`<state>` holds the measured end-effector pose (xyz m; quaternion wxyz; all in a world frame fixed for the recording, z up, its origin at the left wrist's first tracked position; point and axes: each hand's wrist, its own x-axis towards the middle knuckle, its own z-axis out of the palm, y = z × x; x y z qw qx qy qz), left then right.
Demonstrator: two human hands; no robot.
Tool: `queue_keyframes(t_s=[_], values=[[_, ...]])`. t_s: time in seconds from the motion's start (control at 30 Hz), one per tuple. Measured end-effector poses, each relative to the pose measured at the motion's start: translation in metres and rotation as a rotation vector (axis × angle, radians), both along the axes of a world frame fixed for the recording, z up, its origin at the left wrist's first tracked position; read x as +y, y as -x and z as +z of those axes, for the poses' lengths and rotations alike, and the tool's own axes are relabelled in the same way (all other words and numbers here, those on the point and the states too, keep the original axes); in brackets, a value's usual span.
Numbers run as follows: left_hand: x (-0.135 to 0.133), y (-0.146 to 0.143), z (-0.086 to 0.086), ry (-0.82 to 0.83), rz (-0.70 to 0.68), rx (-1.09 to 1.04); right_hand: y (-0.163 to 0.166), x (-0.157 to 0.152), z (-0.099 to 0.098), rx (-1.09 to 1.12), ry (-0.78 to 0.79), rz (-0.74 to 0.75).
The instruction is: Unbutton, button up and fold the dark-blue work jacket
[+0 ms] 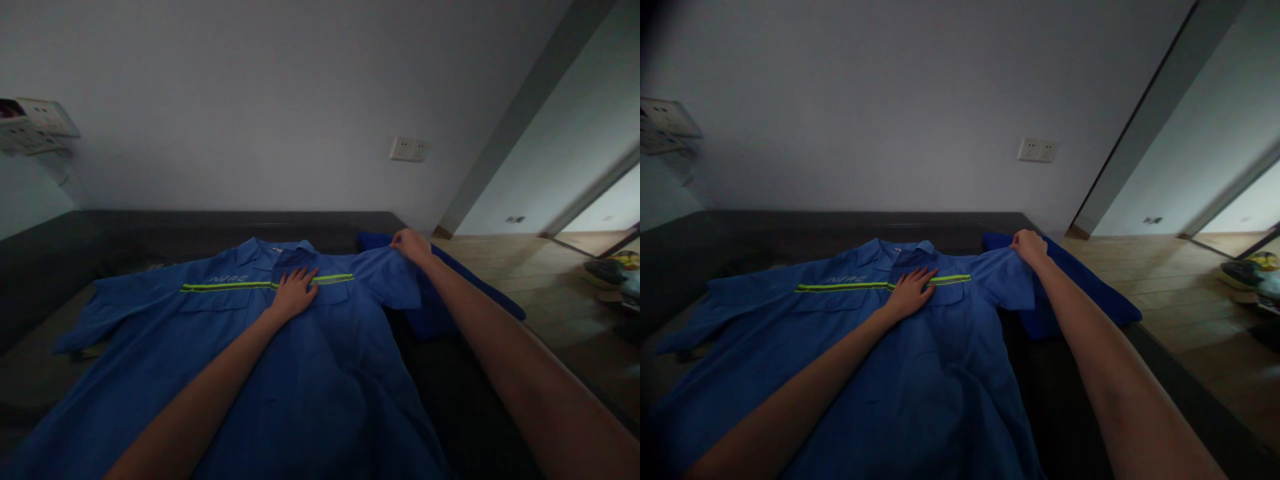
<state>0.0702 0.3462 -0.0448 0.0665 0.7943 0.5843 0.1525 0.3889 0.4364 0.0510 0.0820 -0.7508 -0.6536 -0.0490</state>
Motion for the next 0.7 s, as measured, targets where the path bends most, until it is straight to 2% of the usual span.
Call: queue_keyframes(t_s=[0.2, 0.3, 0.47, 0.6, 0.7], values=[[-0.006, -0.004, -0.008, -0.119, 0.000, 0.132, -0.001, 0.000, -0.024, -0.091, 0.054, 0.004], [-0.006, -0.005, -0.008, -0.129, 0.004, 0.138, 0.007, -0.002, -0.025, -0.119, 0.021, 0.059], [-0.006, -0.005, -0.009, -0.143, -0.004, 0.121, 0.063, 0.009, -0.026, -0.078, 0.019, 0.330], [-0.007, -0.005, -0.008, -0.161, -0.008, 0.105, 0.114, 0.025, -0.046, 0.017, 0.089, 0.483], [-0.007, -0.005, -0.007, -0.158, -0.012, 0.104, 0.136, 0.036, -0.063, 0.071, 0.139, 0.530]])
